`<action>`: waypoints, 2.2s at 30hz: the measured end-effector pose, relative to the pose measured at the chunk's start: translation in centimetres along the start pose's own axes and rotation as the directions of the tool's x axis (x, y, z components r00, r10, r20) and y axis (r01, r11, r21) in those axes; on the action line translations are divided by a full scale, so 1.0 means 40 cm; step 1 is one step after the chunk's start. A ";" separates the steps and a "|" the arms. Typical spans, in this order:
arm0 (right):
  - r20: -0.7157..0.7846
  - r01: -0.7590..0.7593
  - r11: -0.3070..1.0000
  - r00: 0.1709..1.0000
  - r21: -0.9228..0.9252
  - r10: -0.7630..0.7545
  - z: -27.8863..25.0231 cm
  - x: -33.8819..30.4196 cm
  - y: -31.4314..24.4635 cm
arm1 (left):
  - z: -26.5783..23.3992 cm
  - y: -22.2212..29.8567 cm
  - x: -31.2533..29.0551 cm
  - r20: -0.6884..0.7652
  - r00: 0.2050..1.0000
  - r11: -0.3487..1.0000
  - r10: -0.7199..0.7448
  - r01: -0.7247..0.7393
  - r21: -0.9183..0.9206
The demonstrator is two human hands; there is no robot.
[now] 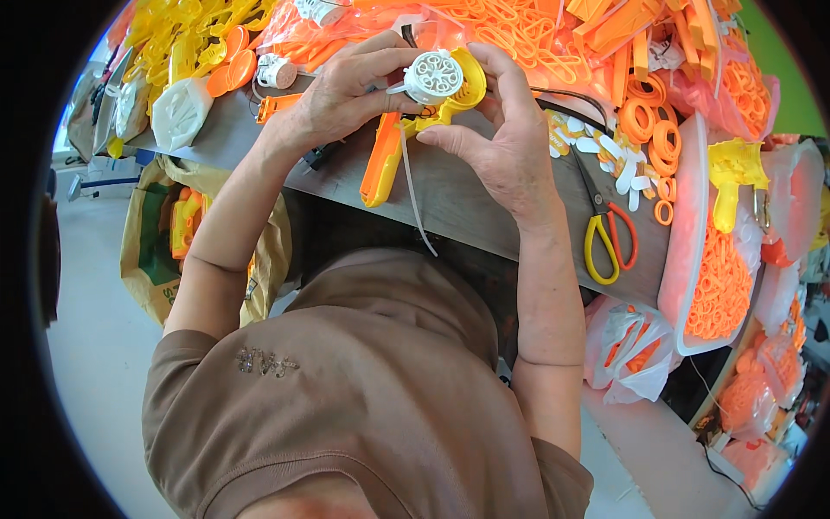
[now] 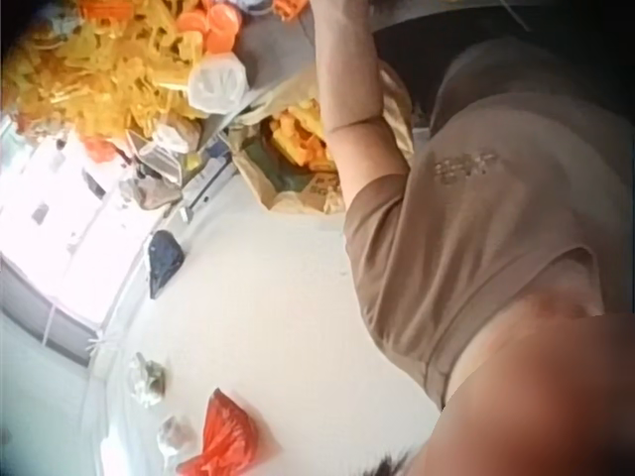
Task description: Assembling a plastic toy gun by fitting together various yellow and orange internal and external components.
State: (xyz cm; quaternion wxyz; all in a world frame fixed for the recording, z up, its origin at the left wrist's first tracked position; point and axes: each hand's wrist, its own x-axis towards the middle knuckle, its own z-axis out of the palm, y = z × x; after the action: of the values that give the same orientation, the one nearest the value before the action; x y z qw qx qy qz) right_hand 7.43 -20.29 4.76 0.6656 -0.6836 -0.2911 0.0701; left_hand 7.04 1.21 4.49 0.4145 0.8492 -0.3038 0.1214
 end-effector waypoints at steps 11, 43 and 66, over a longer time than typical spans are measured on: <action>-0.158 0.045 0.980 0.987 0.192 -0.015 0.060 -0.006 0.010 | -0.001 0.026 -0.013 -0.062 0.996 0.997 -0.058 0.062 0.052; 0.000 -0.241 0.855 0.963 -0.459 0.271 0.123 -0.355 -0.001 | 0.067 0.094 -0.096 -0.258 0.957 0.940 0.134 -0.040 0.339; -0.335 -0.352 0.320 0.936 -0.879 0.108 -0.235 -0.391 -0.039 | 0.245 0.214 -0.281 0.579 0.666 0.042 -0.471 0.672 -0.739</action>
State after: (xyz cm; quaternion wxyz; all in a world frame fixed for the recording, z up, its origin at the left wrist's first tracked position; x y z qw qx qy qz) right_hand -1.34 -36.25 2.67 0.1712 -0.9758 -0.1045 -0.0870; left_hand -7.54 -5.78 -1.40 0.7985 0.5060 0.0159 -0.3257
